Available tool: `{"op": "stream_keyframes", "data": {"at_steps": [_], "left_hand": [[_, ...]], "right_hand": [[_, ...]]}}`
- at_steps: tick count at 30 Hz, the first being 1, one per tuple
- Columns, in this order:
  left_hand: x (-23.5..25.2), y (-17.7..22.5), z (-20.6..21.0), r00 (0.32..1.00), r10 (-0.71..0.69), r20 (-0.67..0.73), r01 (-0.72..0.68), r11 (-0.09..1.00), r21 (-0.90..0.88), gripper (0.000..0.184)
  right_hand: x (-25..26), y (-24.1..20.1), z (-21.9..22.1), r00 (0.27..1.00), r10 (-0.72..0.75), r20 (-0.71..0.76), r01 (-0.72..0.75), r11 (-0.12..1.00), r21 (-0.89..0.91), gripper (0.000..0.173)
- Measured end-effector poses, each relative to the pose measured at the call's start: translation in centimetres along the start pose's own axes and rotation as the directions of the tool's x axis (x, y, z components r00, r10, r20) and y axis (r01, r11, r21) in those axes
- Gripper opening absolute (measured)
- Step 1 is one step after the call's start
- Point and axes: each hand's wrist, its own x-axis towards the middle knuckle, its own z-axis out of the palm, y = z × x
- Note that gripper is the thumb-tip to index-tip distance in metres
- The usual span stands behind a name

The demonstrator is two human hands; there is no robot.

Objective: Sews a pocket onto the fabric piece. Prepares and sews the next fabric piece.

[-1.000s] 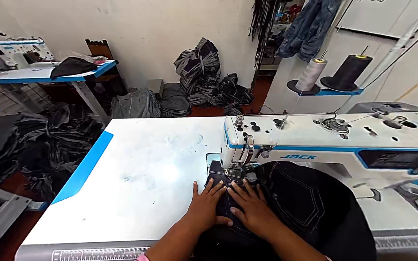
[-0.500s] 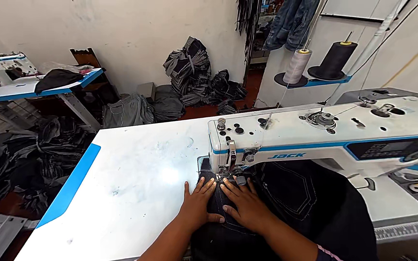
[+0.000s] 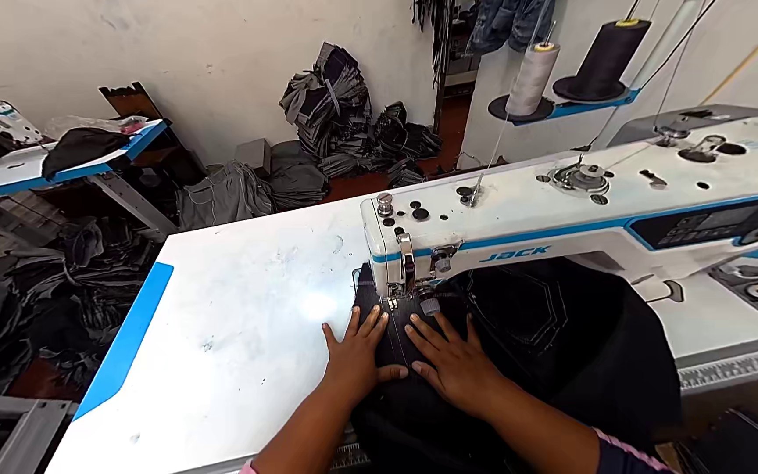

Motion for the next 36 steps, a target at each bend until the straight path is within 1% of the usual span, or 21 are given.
{"op": "stream_keyframes", "data": {"at_steps": [4, 11, 13, 17, 20, 25, 28, 31, 35, 36], "left_hand": [[1.9, -0.9, -0.5, 1.0, 0.001, -0.026, 0.0, 0.999, 0.037, 0.099], [4.6, -1.7, -2.2, 0.999, -0.024, -0.045, 0.026, 0.998, 0.055, 0.093], [5.4, -1.9, -2.7, 0.998, -0.027, -0.049, 0.029, 0.998, 0.052, 0.09], [6.7, -2.4, -3.7, 0.998, -0.025, -0.051, 0.028, 0.998, 0.049, 0.086], [7.2, -2.6, -4.0, 0.998, -0.018, -0.065, 0.021, 0.999, 0.044, 0.086], [7.1, -2.6, -3.8, 0.989, -0.03, -0.142, 0.03, 1.0, -0.007, 0.084], [6.7, -2.3, -3.4, 0.981, -0.043, -0.189, 0.046, 0.999, 0.01, 0.078], [6.1, -1.9, -3.1, 0.976, -0.065, -0.207, 0.075, 0.996, 0.041, 0.072], [5.0, -1.1, -2.6, 0.967, -0.136, -0.213, 0.141, 0.99, 0.007, 0.071], [4.1, -0.6, -2.5, 0.97, -0.125, -0.211, 0.129, 0.992, 0.009, 0.069]], "right_hand": [[1.8, 0.2, -0.8, 0.999, 0.023, 0.036, -0.022, 1.0, -0.021, 0.06], [4.5, 1.1, -1.9, 1.0, 0.015, -0.024, -0.016, 0.999, -0.04, 0.056], [5.2, 1.1, -2.6, 1.0, 0.025, -0.018, -0.025, 0.999, -0.044, 0.055], [6.3, 1.0, -3.8, 0.998, 0.055, -0.026, -0.055, 0.998, 0.007, 0.053], [6.6, 1.2, -4.2, 0.998, 0.052, -0.039, -0.051, 0.998, 0.041, 0.052], [6.8, 1.1, -4.4, 0.997, 0.064, -0.039, -0.062, 0.997, 0.054, 0.051], [6.8, 1.0, -4.4, 0.996, 0.071, -0.05, -0.069, 0.996, 0.051, 0.051], [7.1, 1.2, -4.3, 0.996, 0.064, -0.057, -0.063, 0.998, 0.028, 0.052], [7.1, 1.3, -4.1, 0.996, 0.051, -0.077, -0.048, 0.998, 0.043, 0.052], [7.1, 1.4, -4.0, 0.995, 0.05, -0.081, -0.045, 0.997, 0.059, 0.053]]}}
